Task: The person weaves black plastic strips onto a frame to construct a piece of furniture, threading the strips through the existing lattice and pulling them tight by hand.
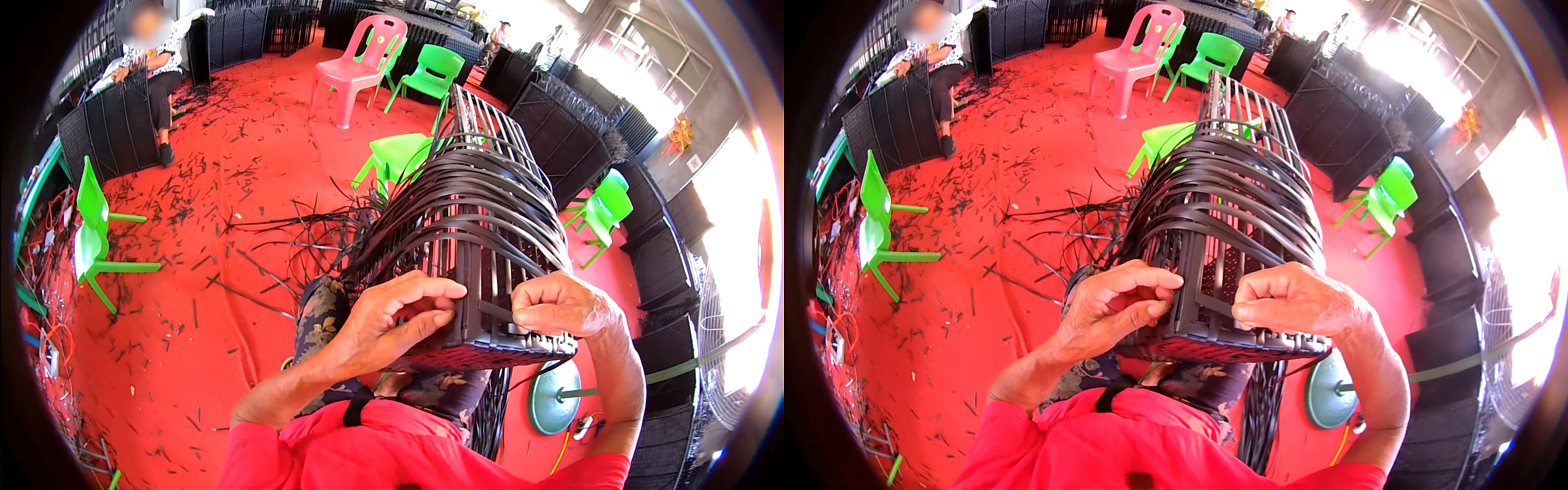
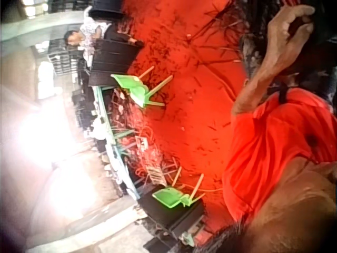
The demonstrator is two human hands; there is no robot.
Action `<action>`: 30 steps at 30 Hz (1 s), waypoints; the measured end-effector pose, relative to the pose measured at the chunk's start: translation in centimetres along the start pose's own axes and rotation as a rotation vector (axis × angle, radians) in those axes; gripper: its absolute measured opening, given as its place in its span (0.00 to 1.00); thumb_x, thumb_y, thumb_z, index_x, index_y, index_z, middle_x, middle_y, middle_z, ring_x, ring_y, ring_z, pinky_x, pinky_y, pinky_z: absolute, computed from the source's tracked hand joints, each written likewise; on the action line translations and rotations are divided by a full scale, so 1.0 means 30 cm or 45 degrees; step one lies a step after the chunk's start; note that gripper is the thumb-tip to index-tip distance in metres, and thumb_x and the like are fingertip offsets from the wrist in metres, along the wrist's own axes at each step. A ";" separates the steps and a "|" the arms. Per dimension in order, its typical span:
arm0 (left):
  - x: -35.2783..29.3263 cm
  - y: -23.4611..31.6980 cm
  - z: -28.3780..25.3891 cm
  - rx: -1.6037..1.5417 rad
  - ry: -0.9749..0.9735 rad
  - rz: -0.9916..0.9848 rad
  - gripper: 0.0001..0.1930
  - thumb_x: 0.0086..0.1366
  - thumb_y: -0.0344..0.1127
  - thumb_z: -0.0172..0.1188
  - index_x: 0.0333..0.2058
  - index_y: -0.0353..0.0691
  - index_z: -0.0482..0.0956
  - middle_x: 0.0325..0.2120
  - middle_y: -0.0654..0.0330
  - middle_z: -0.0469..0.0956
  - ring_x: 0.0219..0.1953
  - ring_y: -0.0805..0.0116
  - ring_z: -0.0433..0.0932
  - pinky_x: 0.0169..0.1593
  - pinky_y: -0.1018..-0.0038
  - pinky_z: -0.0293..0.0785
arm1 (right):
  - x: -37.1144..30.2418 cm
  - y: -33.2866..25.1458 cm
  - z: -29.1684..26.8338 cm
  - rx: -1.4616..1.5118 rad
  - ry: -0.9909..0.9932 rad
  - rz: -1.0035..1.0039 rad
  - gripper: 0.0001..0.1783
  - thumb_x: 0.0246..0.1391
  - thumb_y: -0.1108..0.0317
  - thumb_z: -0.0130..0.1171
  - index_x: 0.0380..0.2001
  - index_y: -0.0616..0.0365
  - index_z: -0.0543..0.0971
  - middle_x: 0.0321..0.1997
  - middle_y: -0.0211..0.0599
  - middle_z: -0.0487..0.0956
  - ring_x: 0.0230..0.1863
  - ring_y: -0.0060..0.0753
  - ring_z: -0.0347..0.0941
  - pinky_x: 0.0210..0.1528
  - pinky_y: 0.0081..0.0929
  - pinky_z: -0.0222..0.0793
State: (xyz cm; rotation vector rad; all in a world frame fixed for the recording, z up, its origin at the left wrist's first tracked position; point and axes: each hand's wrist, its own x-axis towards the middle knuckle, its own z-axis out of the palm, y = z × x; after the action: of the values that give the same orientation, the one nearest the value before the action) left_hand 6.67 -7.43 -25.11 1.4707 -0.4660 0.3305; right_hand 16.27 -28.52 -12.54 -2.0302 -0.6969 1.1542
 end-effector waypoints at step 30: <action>0.074 -0.050 0.045 -0.571 0.025 -0.229 0.08 0.63 0.37 0.56 0.34 0.41 0.69 0.23 0.70 0.67 0.25 0.81 0.67 0.29 0.83 0.65 | 0.045 -0.019 0.095 -0.730 0.680 -0.542 0.10 0.48 0.67 0.62 0.21 0.61 0.74 0.14 0.33 0.70 0.14 0.21 0.64 0.18 0.23 0.59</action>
State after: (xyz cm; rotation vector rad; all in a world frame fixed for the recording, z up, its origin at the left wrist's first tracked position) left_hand 9.20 -9.05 -25.27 1.0612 -0.3599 0.0873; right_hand 14.33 -26.32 -13.82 -2.3373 -1.1869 0.1456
